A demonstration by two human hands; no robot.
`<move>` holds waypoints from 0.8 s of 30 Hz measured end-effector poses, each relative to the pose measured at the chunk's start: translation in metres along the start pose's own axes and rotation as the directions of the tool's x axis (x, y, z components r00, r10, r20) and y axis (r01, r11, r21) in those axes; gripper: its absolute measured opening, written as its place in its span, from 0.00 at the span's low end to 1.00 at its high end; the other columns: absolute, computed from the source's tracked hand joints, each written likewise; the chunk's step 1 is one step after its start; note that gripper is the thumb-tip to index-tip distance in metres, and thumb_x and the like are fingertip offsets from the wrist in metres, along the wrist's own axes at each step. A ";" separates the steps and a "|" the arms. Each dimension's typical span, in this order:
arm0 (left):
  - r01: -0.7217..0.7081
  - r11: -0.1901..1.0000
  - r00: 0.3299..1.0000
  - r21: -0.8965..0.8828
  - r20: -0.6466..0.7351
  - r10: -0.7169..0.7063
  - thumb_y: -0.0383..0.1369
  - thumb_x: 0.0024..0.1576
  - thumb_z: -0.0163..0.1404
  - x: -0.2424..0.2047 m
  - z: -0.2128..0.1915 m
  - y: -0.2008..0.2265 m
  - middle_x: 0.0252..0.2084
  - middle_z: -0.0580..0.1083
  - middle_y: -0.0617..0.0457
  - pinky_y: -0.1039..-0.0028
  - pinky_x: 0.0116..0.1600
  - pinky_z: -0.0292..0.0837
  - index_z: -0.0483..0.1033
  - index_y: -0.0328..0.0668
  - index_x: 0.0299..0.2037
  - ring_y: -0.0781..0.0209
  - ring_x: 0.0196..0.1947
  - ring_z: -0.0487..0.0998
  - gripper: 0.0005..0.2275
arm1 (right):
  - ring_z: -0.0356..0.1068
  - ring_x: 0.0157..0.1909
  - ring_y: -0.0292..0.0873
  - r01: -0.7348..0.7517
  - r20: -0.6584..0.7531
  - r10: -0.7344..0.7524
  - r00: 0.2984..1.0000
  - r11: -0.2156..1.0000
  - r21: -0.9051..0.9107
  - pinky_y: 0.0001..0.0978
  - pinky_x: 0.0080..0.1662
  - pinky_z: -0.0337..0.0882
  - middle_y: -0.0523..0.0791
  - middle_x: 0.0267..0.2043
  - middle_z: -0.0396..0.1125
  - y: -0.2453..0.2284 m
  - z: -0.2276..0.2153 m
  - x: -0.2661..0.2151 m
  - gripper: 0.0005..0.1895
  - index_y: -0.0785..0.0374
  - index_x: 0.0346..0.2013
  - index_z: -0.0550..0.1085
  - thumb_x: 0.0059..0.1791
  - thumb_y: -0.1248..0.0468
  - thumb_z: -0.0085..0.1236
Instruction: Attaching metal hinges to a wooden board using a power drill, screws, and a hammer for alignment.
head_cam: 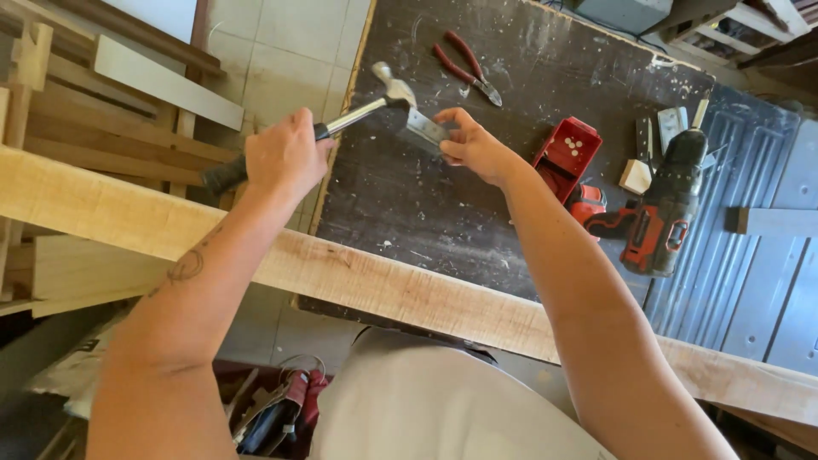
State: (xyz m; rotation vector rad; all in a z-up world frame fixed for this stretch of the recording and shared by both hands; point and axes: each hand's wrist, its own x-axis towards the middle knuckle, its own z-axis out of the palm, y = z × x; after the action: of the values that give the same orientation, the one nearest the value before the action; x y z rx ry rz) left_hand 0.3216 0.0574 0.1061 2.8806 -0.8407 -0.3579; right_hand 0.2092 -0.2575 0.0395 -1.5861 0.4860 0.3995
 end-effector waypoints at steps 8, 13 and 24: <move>0.215 0.969 0.968 -0.124 0.161 -0.195 0.52 0.64 0.50 -0.002 -0.002 -0.009 0.43 0.81 0.38 0.49 0.49 0.76 0.74 0.44 0.53 0.33 0.47 0.84 0.20 | 0.69 0.45 0.45 -0.168 -0.370 0.039 0.928 0.931 -0.324 0.38 0.47 0.71 0.47 0.48 0.64 0.055 -0.030 0.052 0.24 0.50 0.61 0.69 0.52 0.57 0.67; 0.270 0.919 0.933 -0.286 0.314 -0.177 0.58 0.64 0.46 -0.011 -0.006 0.011 0.49 0.81 0.38 0.50 0.57 0.74 0.75 0.49 0.59 0.34 0.54 0.81 0.25 | 0.65 0.62 0.56 -0.197 -0.441 -0.510 0.739 0.463 -0.864 0.51 0.56 0.75 0.49 0.63 0.55 0.031 0.010 0.008 0.42 0.54 0.70 0.62 0.46 0.58 0.76; 0.231 0.843 0.932 -0.486 0.358 -0.049 0.64 0.64 0.41 -0.023 0.004 0.043 0.49 0.81 0.38 0.49 0.57 0.76 0.76 0.52 0.59 0.37 0.53 0.82 0.29 | 0.49 0.81 0.55 -0.161 -0.302 -0.543 0.783 0.292 -0.943 0.49 0.70 0.62 0.54 0.80 0.51 0.063 0.038 -0.024 0.46 0.65 0.77 0.58 0.53 0.44 0.63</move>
State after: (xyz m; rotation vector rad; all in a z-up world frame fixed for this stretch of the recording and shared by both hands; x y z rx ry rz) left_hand 0.2801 0.0338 0.1145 2.3962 -0.4608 -0.9522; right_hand 0.1567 -0.2207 -0.0036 -3.0160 0.5109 -0.1245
